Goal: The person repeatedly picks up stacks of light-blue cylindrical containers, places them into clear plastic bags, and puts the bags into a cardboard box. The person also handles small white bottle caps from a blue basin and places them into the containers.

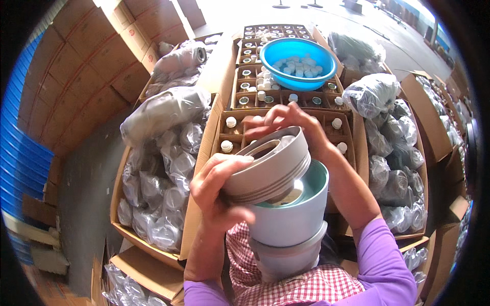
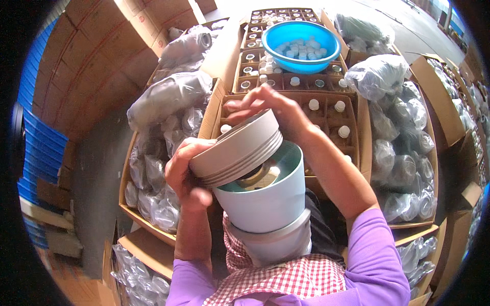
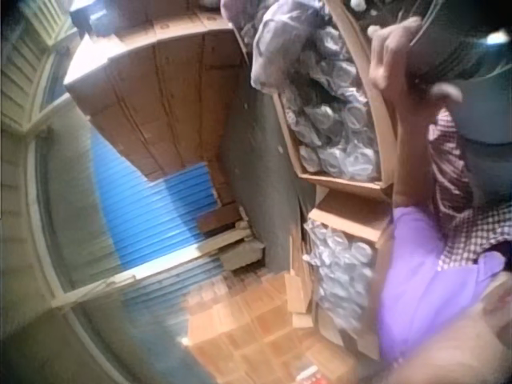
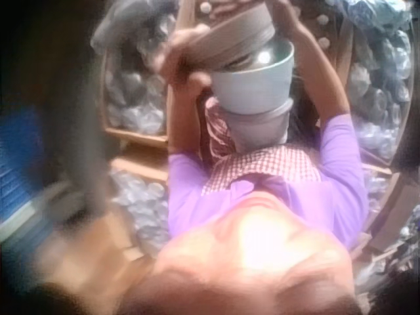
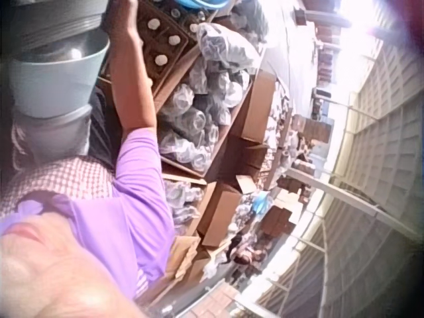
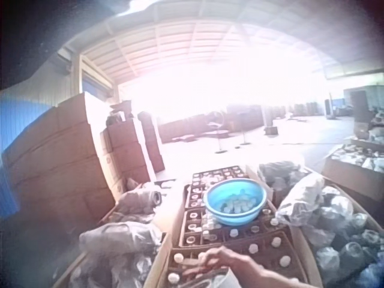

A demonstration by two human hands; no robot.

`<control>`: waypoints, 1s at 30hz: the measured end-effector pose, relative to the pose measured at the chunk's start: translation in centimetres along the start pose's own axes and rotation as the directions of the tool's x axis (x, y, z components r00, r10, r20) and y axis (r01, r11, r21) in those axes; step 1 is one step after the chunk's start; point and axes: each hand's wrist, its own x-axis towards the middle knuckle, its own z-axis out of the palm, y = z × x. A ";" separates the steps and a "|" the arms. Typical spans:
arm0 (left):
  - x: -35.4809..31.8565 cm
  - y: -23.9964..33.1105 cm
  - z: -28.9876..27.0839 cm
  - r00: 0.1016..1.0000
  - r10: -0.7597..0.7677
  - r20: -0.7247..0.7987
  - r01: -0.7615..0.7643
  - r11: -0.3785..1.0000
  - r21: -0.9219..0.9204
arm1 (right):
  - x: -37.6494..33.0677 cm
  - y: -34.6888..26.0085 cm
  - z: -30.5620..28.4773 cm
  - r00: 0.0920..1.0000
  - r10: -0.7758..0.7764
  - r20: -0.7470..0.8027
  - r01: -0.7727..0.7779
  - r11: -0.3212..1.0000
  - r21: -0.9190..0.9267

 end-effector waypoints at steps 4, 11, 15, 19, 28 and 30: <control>2.8 1.7 -0.4 0.979 -0.045 0.200 0.038 0.999 0.038 | 1.2 0.5 -1.0 0.959 -0.144 0.244 0.171 0.981 -0.092; 4.4 4.7 1.9 0.938 -0.078 0.337 -0.020 0.961 0.278 | 1.7 2.4 -2.9 0.885 -0.293 0.362 0.266 0.956 0.123; 4.2 4.6 2.3 0.933 -0.089 0.348 -0.001 0.968 0.251 | 1.3 2.6 -3.6 0.891 -0.294 0.345 0.289 0.955 0.066; 1.2 -0.3 -1.6 0.967 -0.009 0.256 0.023 0.998 -0.054 | -2.8 -0.5 1.1 0.951 -0.289 0.106 0.306 0.848 -0.433; 5.4 6.3 4.2 0.886 -0.217 0.410 -0.007 0.878 0.479 | 1.1 3.3 -2.6 0.908 -0.266 0.323 0.237 0.963 0.128; 3.5 3.1 0.7 0.945 -0.085 0.315 0.044 0.990 0.135 | -0.4 1.3 -2.1 0.909 -0.255 0.330 0.333 0.919 -0.208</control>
